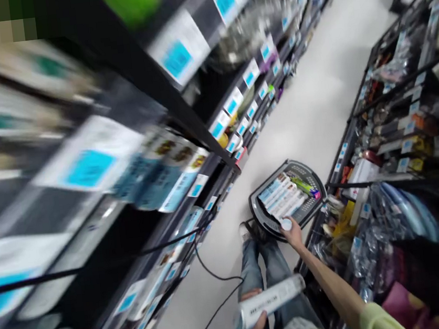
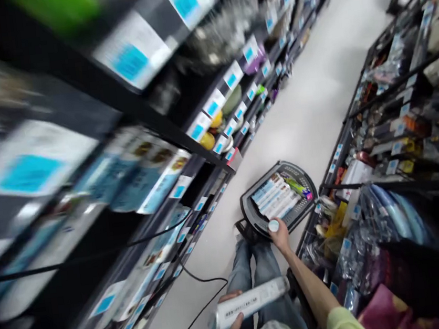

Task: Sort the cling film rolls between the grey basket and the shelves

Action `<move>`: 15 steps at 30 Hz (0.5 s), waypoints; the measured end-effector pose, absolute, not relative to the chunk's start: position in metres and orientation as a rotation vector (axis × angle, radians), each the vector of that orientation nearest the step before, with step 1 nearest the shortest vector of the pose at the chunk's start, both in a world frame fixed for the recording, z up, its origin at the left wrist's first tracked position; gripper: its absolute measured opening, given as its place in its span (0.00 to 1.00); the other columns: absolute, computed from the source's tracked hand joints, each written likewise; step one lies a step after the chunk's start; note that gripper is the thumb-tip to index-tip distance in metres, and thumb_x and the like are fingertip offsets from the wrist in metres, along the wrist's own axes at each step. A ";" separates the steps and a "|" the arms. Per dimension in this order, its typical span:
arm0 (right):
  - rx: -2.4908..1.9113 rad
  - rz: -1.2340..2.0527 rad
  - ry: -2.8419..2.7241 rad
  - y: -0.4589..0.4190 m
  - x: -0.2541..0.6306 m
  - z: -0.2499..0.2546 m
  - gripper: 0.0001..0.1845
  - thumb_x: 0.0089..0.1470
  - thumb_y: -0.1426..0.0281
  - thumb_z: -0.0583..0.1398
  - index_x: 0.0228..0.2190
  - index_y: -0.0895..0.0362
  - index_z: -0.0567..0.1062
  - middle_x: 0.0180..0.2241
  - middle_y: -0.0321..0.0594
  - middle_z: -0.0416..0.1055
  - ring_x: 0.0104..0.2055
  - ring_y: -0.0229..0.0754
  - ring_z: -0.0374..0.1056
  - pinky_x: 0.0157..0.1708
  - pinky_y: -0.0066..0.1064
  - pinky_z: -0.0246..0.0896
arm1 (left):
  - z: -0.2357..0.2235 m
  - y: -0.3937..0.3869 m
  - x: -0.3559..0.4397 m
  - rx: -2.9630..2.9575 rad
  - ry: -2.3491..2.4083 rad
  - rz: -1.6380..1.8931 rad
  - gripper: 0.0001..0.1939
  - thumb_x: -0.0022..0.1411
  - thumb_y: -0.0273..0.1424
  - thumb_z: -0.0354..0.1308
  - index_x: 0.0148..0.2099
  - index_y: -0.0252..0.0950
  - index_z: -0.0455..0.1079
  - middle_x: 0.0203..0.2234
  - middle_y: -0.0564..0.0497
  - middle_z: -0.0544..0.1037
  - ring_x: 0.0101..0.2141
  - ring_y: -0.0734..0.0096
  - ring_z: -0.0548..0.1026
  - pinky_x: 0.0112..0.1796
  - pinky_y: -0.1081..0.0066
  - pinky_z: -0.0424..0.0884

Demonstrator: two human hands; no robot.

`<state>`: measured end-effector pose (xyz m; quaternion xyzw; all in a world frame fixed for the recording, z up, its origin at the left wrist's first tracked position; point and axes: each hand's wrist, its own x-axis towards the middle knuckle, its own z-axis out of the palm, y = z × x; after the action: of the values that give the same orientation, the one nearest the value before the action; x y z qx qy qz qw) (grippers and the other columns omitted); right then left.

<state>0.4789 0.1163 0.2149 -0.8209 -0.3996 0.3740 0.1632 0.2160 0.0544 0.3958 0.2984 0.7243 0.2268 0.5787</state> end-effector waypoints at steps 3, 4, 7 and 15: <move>-2.281 1.050 -1.009 0.110 0.485 0.271 0.20 0.49 0.58 0.59 0.45 0.47 0.77 0.39 0.46 0.83 0.45 0.64 0.81 0.49 0.58 0.79 | 0.434 0.063 0.223 0.638 1.602 0.668 0.25 0.38 0.56 0.73 0.38 0.52 0.77 0.37 0.51 0.82 0.48 0.35 0.83 0.56 0.50 0.77; -2.231 1.054 -1.028 0.108 0.489 0.288 0.20 0.46 0.57 0.60 0.42 0.45 0.76 0.38 0.45 0.83 0.44 0.65 0.82 0.48 0.59 0.79 | 0.448 0.065 0.226 0.626 1.597 0.715 0.26 0.39 0.57 0.73 0.38 0.51 0.76 0.37 0.50 0.82 0.46 0.37 0.83 0.56 0.50 0.77; -2.121 1.011 -1.163 0.105 0.503 0.333 0.15 0.38 0.55 0.60 0.33 0.39 0.75 0.33 0.43 0.82 0.41 0.69 0.82 0.47 0.63 0.79 | 0.485 0.070 0.240 0.599 1.589 0.913 0.30 0.39 0.62 0.70 0.36 0.48 0.75 0.35 0.49 0.80 0.43 0.40 0.82 0.53 0.49 0.76; -1.586 1.325 -1.616 0.142 0.507 0.371 0.15 0.29 0.57 0.62 0.25 0.42 0.81 0.28 0.37 0.82 0.37 0.70 0.83 0.43 0.59 0.80 | 0.507 0.081 0.252 0.219 1.308 1.407 0.25 0.34 0.46 0.76 0.36 0.48 0.75 0.34 0.46 0.78 0.46 0.37 0.78 0.55 0.45 0.72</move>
<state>0.5074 0.1416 0.3707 -0.5845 -0.5955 0.4880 0.2561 0.2520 0.0805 0.5073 0.0931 0.5568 0.5990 0.5679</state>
